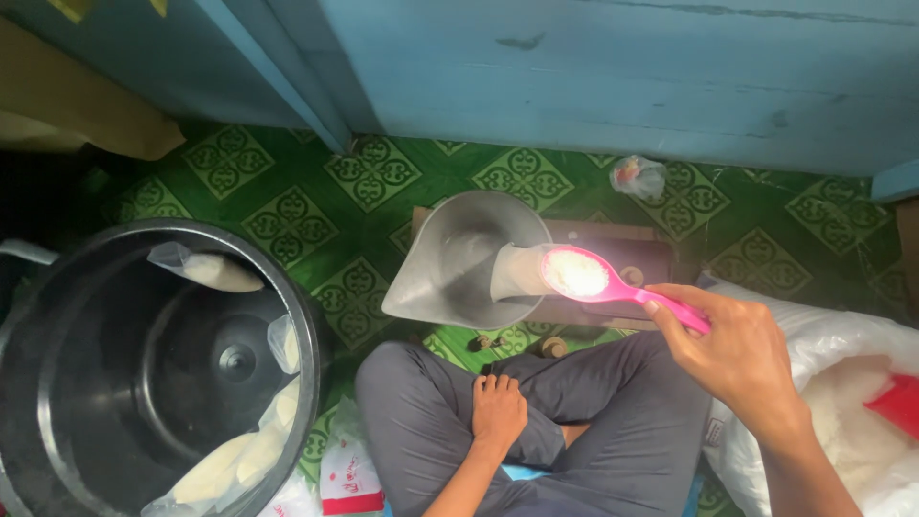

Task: The person packages white powder from a large sack into small plastic bags by scooping the powder into a cup, then pouring it from the cup into the bags. The powder is leveled in the cup with the scoop before being poured into the bags.

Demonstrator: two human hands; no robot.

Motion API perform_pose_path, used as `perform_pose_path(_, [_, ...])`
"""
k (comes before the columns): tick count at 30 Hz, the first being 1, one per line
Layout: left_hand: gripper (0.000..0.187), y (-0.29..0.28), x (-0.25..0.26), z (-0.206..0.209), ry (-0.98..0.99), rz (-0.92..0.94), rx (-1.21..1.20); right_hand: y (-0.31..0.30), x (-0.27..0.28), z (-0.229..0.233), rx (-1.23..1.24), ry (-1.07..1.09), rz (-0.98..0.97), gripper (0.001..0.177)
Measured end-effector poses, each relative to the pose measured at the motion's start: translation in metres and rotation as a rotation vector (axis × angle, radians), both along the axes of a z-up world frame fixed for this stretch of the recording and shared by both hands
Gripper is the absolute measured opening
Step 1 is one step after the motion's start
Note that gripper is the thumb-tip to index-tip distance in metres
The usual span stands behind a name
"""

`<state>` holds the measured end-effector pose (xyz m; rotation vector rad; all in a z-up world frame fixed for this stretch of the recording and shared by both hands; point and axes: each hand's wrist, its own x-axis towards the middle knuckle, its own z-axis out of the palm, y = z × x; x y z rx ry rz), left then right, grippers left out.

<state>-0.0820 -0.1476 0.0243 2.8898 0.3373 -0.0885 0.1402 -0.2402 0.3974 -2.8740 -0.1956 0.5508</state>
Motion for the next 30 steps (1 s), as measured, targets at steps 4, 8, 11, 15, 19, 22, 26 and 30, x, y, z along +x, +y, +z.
perform_pose_path(4, [0.020,0.001,0.002,0.002,0.009,0.003,0.009,0.008,0.002,0.003,-0.006,-0.015,0.023,0.030])
perform_pose_path(8, [0.019,0.001,0.003,0.001,-0.004,0.017,0.000,0.017,0.005,0.010,-0.039,0.012,0.038,0.032])
perform_pose_path(11, [0.019,-0.001,0.002,-0.002,0.002,0.019,0.002,0.022,0.006,0.014,-0.065,0.040,0.031,0.033])
perform_pose_path(15, [0.017,0.001,0.003,0.004,-0.013,0.014,0.041,0.028,0.006,0.020,-0.076,0.056,0.018,0.033])
perform_pose_path(19, [0.017,0.001,0.002,0.002,-0.034,0.019,0.025,0.026,0.007,0.017,-0.054,0.022,0.067,0.033])
perform_pose_path(22, [0.016,0.000,0.002,0.002,-0.043,0.026,0.023,0.023,0.009,0.009,-0.057,0.001,0.106,0.035])
perform_pose_path(26, [0.017,-0.001,0.002,-0.002,-0.006,0.024,0.013,0.027,0.008,0.011,-0.065,0.010,0.135,0.036])
perform_pose_path(30, [0.019,-0.001,0.001,0.001,0.017,0.017,0.028,0.030,0.008,0.010,-0.085,-0.004,0.155,0.039])
